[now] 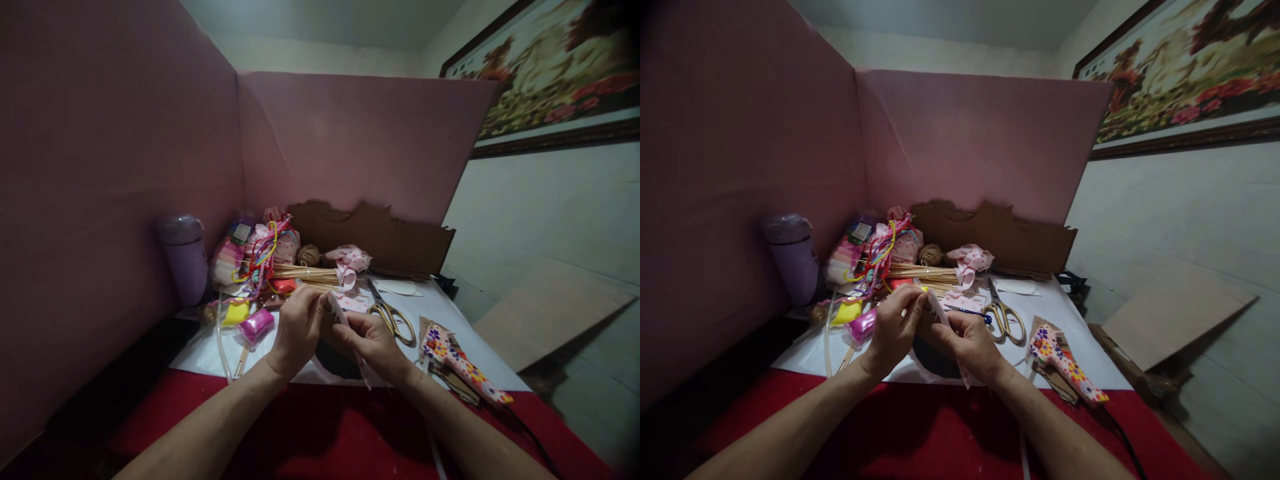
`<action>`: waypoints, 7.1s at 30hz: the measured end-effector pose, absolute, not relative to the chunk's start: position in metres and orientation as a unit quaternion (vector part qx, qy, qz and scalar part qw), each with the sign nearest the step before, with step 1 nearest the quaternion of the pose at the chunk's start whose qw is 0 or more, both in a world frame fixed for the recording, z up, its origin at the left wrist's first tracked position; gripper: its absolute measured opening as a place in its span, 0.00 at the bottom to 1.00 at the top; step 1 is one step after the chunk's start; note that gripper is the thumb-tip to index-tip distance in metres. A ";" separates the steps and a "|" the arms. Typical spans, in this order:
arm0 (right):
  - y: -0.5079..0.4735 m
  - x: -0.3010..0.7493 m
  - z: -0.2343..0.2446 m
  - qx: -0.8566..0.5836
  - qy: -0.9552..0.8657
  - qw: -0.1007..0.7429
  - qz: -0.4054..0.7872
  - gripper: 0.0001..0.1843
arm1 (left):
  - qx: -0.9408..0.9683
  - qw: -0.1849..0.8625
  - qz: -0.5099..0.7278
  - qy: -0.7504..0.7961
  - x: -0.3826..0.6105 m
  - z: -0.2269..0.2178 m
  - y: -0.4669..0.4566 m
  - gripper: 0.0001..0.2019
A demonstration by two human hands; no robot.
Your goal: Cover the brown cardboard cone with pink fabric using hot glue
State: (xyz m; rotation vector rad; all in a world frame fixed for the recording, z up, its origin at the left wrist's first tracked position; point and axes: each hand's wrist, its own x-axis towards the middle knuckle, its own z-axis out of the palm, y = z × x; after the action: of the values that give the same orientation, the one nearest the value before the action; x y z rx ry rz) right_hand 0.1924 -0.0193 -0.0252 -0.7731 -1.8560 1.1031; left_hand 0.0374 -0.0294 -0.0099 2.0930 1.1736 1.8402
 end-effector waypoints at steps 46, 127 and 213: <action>-0.018 0.187 -0.028 -0.276 -0.657 0.468 0.523 0.17 | 0.744 -0.024 0.601 0.291 0.043 -0.016 -0.027 0.08; -0.010 0.209 -0.002 -0.314 -0.713 0.422 0.465 0.22 | 0.758 0.144 0.580 0.263 0.042 -0.020 -0.030 0.06; -0.017 0.207 -0.005 -0.218 -0.687 0.449 0.528 0.13 | 0.571 0.630 0.456 0.263 0.041 0.004 -0.035 0.22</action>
State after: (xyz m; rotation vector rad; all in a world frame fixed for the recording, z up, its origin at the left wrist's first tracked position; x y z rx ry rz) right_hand 0.2069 -0.0168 -0.0047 -0.5397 -1.6987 1.3060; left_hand 0.0412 -0.0345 0.0043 1.3089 0.6031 1.0440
